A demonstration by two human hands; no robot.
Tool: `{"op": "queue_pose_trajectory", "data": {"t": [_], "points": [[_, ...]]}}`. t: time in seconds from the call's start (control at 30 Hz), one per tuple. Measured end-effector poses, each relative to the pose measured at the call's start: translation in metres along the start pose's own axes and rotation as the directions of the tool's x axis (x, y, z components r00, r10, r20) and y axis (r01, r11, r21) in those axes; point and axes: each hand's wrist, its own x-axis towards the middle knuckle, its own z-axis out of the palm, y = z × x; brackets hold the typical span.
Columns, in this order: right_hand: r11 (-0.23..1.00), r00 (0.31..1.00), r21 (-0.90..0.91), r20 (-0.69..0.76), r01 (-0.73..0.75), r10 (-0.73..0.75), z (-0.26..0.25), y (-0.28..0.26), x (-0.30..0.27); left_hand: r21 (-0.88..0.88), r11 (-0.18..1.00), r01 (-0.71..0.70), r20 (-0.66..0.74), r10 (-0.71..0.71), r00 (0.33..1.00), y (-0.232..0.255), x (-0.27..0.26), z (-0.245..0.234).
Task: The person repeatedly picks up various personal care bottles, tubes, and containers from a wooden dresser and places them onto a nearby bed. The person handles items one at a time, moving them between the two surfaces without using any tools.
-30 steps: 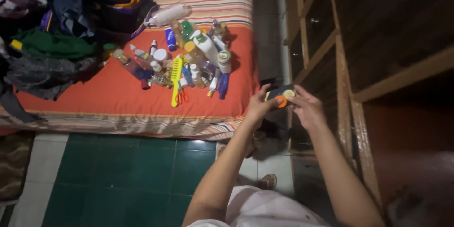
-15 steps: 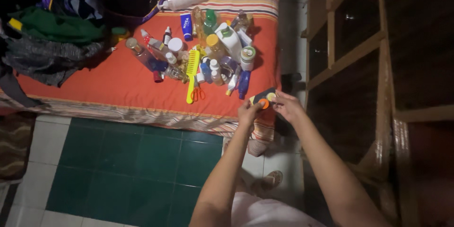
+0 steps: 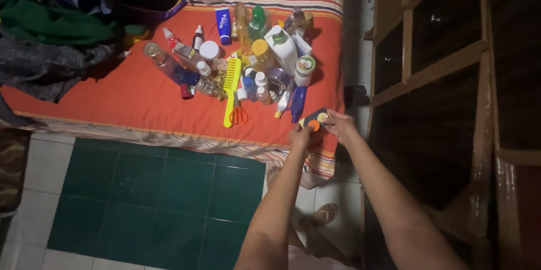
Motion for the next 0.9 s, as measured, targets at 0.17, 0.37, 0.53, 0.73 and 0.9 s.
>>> {"op": "queue_pose_trajectory", "data": {"t": [0.17,0.37,0.53,0.73,0.9], "points": [[0.989,0.994,-0.112,-0.045,0.097,-0.102,0.011,0.008,0.020,0.061,0.998,-0.007,-0.090,0.012,0.996,0.002,0.002,-0.003],[0.964,0.976,-0.218,-0.122,0.153,-0.183,0.033,0.017,0.039,-0.096,0.995,-0.019,-0.136,0.006,0.991,0.006,0.012,-0.012],[0.847,0.920,-0.455,-0.130,0.275,-0.369,0.039,0.021,0.057,0.190,0.982,0.010,-0.278,0.044,0.959,0.018,0.014,-0.013],[0.490,0.800,-0.772,0.040,0.406,-0.599,0.037,0.023,0.078,0.344,0.939,-0.025,-0.308,0.138,0.941,0.024,0.023,-0.021],[0.409,0.683,-0.745,0.085,0.527,-0.725,0.049,0.022,0.078,0.237,0.970,-0.047,-0.335,0.127,0.934,0.022,0.030,-0.021]]}}
